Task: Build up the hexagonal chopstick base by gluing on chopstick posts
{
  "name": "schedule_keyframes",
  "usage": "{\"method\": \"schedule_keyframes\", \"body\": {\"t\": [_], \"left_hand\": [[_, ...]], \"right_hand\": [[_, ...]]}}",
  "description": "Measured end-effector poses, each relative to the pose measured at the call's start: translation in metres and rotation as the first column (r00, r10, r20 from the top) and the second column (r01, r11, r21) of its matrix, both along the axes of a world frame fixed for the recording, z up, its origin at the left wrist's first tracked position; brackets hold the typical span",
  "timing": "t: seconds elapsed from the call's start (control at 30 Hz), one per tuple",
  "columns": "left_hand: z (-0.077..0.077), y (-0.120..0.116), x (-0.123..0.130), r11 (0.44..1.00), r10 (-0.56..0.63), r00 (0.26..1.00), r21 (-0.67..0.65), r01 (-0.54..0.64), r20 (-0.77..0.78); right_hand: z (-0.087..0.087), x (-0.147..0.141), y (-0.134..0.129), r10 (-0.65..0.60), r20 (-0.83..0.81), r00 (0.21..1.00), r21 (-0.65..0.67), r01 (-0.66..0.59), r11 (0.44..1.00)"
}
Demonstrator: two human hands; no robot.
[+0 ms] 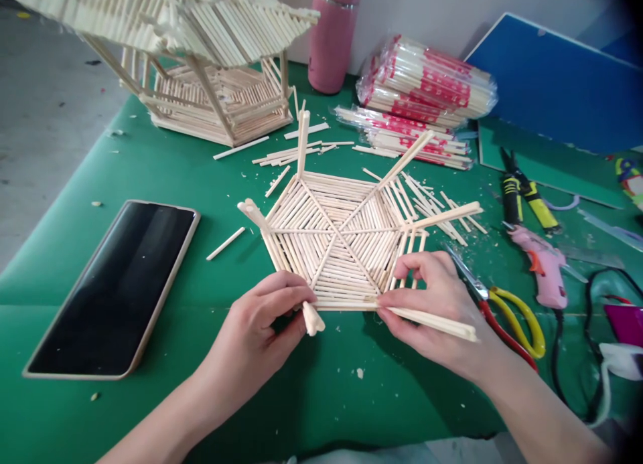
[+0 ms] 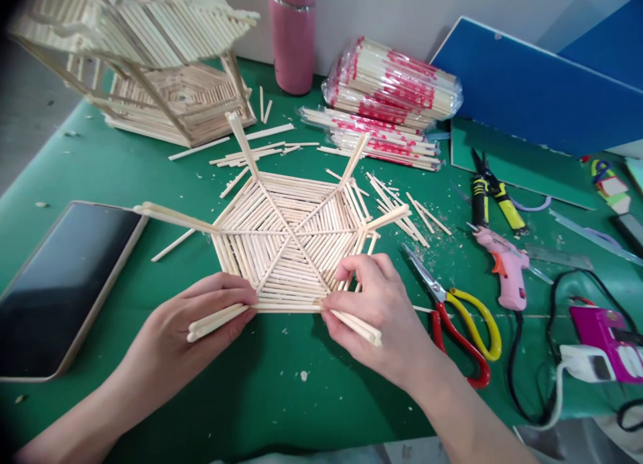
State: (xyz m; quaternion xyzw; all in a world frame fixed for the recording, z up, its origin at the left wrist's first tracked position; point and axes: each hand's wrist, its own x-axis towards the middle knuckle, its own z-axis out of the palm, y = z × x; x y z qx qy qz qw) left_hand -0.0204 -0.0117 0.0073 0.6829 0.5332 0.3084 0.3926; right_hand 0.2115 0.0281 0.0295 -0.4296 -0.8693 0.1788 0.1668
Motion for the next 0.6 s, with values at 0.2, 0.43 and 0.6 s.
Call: {"method": "schedule_keyframes", "body": {"t": [0.2,0.43,0.6], "left_hand": [[0.0015,0.0019,-0.0004,1.000,-0.001,1.000,-0.008,0.001,-0.004],[0.0039,0.0030,-0.0002,1.000,0.016,1.000,-0.004,-0.016,-0.016],[0.0029,0.0021,-0.0010,1.000,-0.012,1.000,-0.013,0.012,0.008]], "right_hand": [[0.0013,0.0002,-0.0001,-0.001,0.010,1.000,0.003,0.001,1.000],[0.0021,-0.0013,-0.0014,-0.005,0.006,1.000,-0.022,0.005,1.000],[0.0027,-0.0018,-0.0011,0.001,-0.006,1.000,-0.046,-0.002,0.999]]}}
